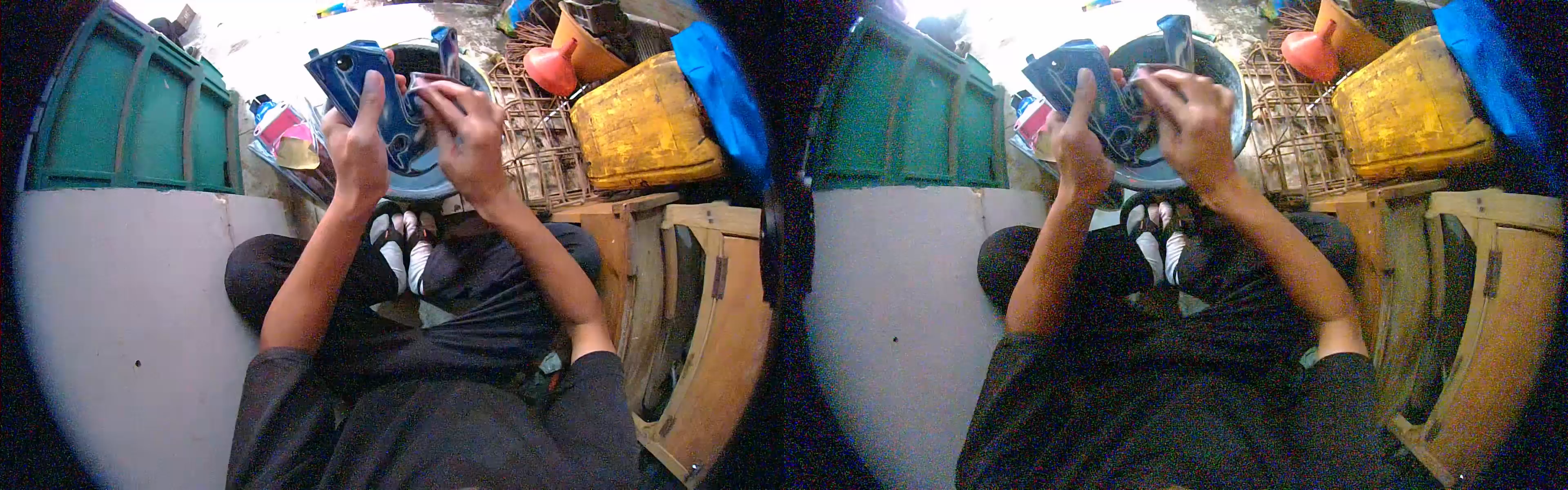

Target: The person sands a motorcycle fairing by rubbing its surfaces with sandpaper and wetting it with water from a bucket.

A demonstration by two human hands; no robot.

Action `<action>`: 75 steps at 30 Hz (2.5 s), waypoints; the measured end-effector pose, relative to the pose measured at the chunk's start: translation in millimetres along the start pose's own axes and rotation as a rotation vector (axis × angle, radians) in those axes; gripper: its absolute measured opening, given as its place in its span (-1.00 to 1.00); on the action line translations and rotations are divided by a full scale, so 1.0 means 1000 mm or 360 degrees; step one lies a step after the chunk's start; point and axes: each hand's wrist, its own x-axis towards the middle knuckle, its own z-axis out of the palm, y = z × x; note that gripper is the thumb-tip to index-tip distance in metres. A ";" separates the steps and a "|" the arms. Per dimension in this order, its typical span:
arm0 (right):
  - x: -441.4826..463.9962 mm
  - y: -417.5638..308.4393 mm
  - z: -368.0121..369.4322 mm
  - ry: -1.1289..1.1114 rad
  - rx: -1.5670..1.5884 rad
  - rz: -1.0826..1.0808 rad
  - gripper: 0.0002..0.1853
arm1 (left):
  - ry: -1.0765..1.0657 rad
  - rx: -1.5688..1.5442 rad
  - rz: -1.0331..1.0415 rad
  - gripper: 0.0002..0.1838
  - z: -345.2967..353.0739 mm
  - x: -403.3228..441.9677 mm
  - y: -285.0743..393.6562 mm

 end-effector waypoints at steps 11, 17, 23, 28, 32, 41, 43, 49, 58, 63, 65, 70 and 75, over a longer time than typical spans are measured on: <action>-0.005 -0.004 -0.001 -0.0129 0.0155 -0.0070 -0.55 | 0.0080 -0.0203 -0.0113 -0.66 -0.009 0.006 0.002; -0.008 -0.011 -0.009 -0.0177 0.0185 -0.0131 -0.73 | 0.0135 -0.0248 -0.0111 -0.67 -0.010 0.008 0.005; -0.006 -0.004 -0.006 -0.0115 0.0105 -0.0259 -0.72 | 0.0237 -0.0473 -0.0227 -0.63 -0.015 0.019 0.003; 0.009 0.007 -0.004 -0.0020 0.0152 0.0035 -0.70 | 0.0334 -0.0375 -0.0219 -0.63 -0.016 0.021 0.008; -0.009 -0.004 -0.009 -0.0254 0.0249 -0.0483 -0.64 | 0.0439 -0.0500 -0.0255 -0.62 -0.023 0.025 0.005; -0.004 0.001 -0.008 -0.0353 0.0369 -0.0515 -0.56 | 0.0511 -0.0520 -0.0232 -0.63 -0.030 0.029 -0.002; 0.008 0.018 -0.004 -0.0190 0.0126 -0.0171 -0.54 | 0.0650 -0.0638 -0.0319 -0.62 -0.027 0.031 -0.002; 0.004 0.007 -0.008 -0.0216 0.0243 -0.0596 -0.60 | 0.0640 -0.0560 -0.0295 -0.63 -0.039 0.036 -0.006; -0.002 -0.004 0.005 -0.0205 0.0361 -0.0481 -0.58 | 0.0724 -0.0639 -0.0252 -0.64 -0.037 0.034 -0.001; -0.013 -0.013 0.002 -0.0364 0.0193 -0.0805 -0.59 | 0.0710 -0.0553 -0.0237 -0.63 -0.041 0.035 -0.002; -0.011 -0.010 0.007 -0.0353 0.0157 -0.0766 -0.58 | 0.0718 -0.0443 -0.0251 -0.62 -0.039 0.034 -0.002; 0.002 0.011 0.003 -0.0287 0.0318 -0.0251 -0.62 | 0.0637 -0.0625 -0.0159 -0.61 -0.027 0.032 0.008; 0.011 0.022 0.003 -0.0136 0.0697 0.0299 -0.62 | 0.0461 -0.0397 -0.0235 -0.58 -0.024 0.028 0.015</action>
